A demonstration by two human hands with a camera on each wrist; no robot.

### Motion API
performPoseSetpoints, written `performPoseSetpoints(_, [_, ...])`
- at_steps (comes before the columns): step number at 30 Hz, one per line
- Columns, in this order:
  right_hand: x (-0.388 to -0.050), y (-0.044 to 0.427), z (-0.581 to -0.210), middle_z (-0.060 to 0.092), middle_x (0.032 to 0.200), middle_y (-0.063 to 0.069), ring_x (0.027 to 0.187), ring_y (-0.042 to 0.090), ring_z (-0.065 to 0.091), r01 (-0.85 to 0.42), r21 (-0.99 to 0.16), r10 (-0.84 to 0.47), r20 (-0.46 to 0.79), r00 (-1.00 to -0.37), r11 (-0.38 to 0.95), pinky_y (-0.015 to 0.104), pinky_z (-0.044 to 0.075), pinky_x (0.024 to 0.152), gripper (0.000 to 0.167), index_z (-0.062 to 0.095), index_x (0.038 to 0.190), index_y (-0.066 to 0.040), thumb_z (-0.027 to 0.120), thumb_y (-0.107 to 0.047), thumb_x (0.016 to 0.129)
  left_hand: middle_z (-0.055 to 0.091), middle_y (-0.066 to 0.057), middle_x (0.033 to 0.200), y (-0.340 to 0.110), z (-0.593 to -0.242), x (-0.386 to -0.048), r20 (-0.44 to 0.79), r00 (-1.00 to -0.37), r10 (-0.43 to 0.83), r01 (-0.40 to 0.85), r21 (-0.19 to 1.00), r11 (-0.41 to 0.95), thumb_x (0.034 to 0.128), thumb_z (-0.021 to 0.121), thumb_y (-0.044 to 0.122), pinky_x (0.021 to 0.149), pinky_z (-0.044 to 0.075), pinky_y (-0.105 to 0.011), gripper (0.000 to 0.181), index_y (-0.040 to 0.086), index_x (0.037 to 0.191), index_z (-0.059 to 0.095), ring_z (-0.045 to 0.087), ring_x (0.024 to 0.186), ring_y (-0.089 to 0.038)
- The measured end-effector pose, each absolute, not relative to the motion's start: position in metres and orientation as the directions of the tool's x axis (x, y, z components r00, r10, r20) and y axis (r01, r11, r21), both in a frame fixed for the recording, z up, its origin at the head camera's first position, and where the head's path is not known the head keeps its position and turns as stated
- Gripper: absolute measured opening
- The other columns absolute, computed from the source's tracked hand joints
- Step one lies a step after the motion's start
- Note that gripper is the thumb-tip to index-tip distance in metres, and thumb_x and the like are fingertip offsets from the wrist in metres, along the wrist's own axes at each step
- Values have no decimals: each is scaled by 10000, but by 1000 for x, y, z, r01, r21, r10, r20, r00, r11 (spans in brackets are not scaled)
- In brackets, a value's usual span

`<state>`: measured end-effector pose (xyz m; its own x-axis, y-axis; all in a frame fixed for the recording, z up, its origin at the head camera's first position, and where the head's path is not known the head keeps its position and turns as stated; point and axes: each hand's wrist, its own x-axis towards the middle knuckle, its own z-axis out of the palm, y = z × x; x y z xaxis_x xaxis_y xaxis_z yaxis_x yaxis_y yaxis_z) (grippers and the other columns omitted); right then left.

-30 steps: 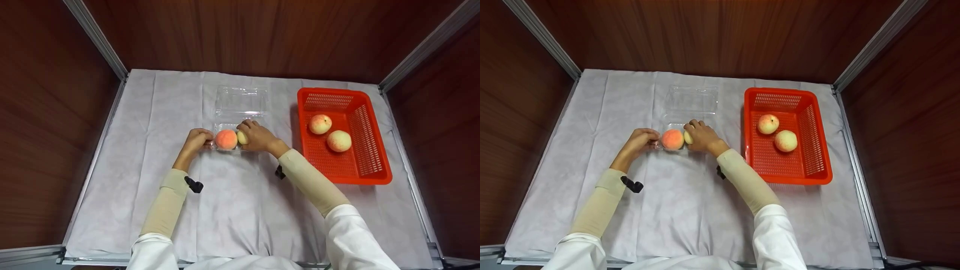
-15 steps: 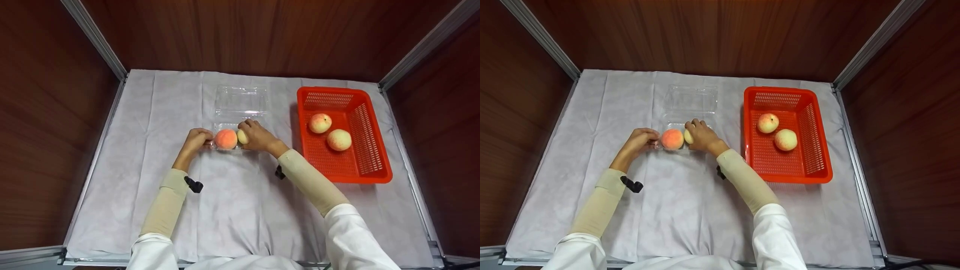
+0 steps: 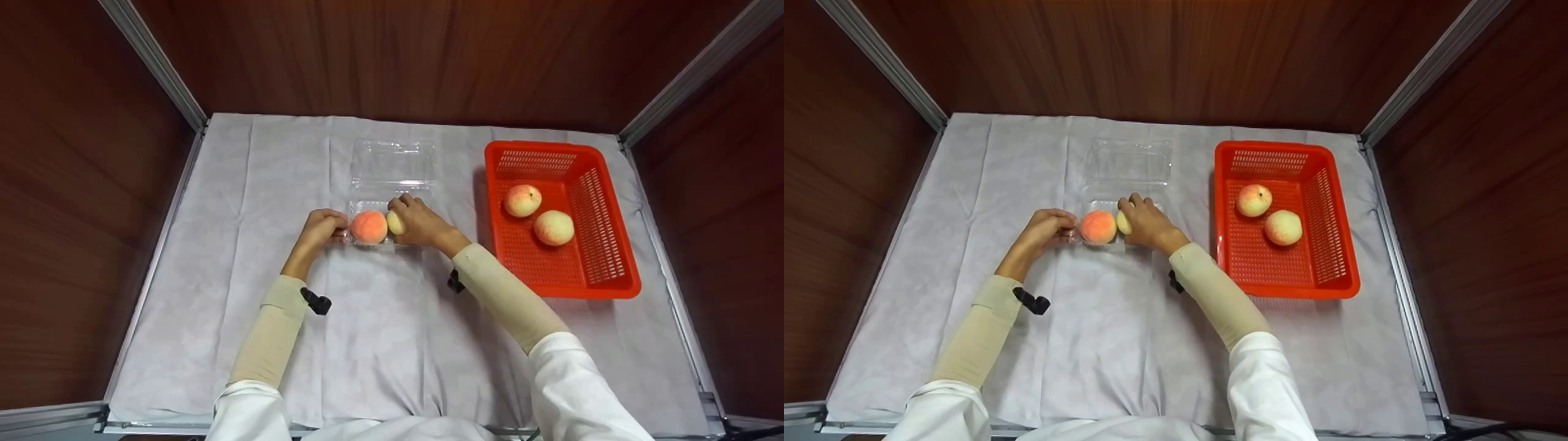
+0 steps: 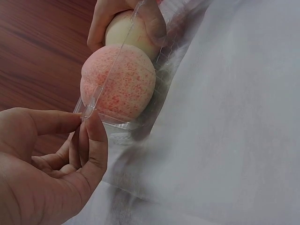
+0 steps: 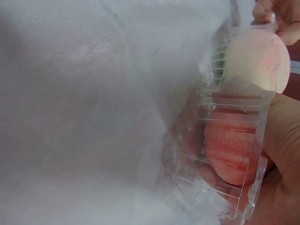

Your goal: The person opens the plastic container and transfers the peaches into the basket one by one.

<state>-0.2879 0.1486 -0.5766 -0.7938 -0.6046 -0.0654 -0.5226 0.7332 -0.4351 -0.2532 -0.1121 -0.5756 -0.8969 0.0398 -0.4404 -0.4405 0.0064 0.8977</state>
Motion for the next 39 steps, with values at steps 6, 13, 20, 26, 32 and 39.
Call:
performPoseSetpoints(6, [-289, 148, -579, 556, 1298, 208, 1137, 432, 596, -525, -438, -603, -50, -796, 730, 512, 569, 969, 531, 565, 1296, -60, 841, -223, 872, 642, -11, 790, -112, -575, -254, -443, -896, 34, -443, 897, 8, 971, 605, 1, 594, 582, -197, 273, -137, 1201, 657, 614, 614, -76])
performPoseSetpoints(13, [-289, 149, -579, 560, 1295, 213, 1128, 425, 595, -526, -441, -605, -50, -795, 727, 509, 567, 972, 552, 563, 1311, -52, 843, -216, 865, 646, -12, 770, -111, -576, -253, -433, -901, 29, -434, 901, -13, 959, 609, -10, 568, 579, -191, 229, -121, 1152, 660, 617, 598, -74])
performPoseSetpoints(20, [-289, 150, -578, 555, 1294, 218, 1120, 418, 597, -534, -437, -613, -51, -789, 724, 505, 575, 963, 570, 557, 1321, -47, 849, -226, 866, 644, 2, 772, -110, -577, -253, -432, -901, 22, -433, 902, -3, 961, 611, -5, 573, 577, -191, 261, -137, 1181, 661, 611, 601, -63])
performPoseSetpoints(26, [-291, 149, -578, 555, 1291, 222, 1105, 414, 605, -545, -423, -618, -47, -785, 724, 500, 580, 962, 570, 560, 1310, -45, 856, -225, 857, 652, 5, 750, -111, -575, -253, -439, -898, 20, -439, 899, -8, 965, 623, 7, 573, 583, -193, 281, -133, 1206, 658, 623, 597, -67])
performPoseSetpoints(32, [-290, 150, -577, 537, 1294, 213, 1107, 413, 600, -537, -428, -614, -55, -787, 727, 492, 588, 951, 578, 543, 1335, -53, 844, -219, 870, 646, -6, 744, -112, -576, -253, -426, -904, 32, -427, 904, -12, 960, 612, -3, 573, 580, -199, 206, -106, 1133, 657, 624, 602, -75])
performPoseSetpoints(39, [-290, 151, -576, 542, 1306, 222, 1115, 412, 604, -550, -416, -622, -50, -781, 724, 499, 585, 962, 598, 547, 1339, -47, 859, -247, 870, 646, -1, 725, -110, -577, -252, -431, -902, 23, -432, 902, -26, 954, 610, -19, 556, 575, -195, 199, -100, 1128, 661, 621, 586, -71])
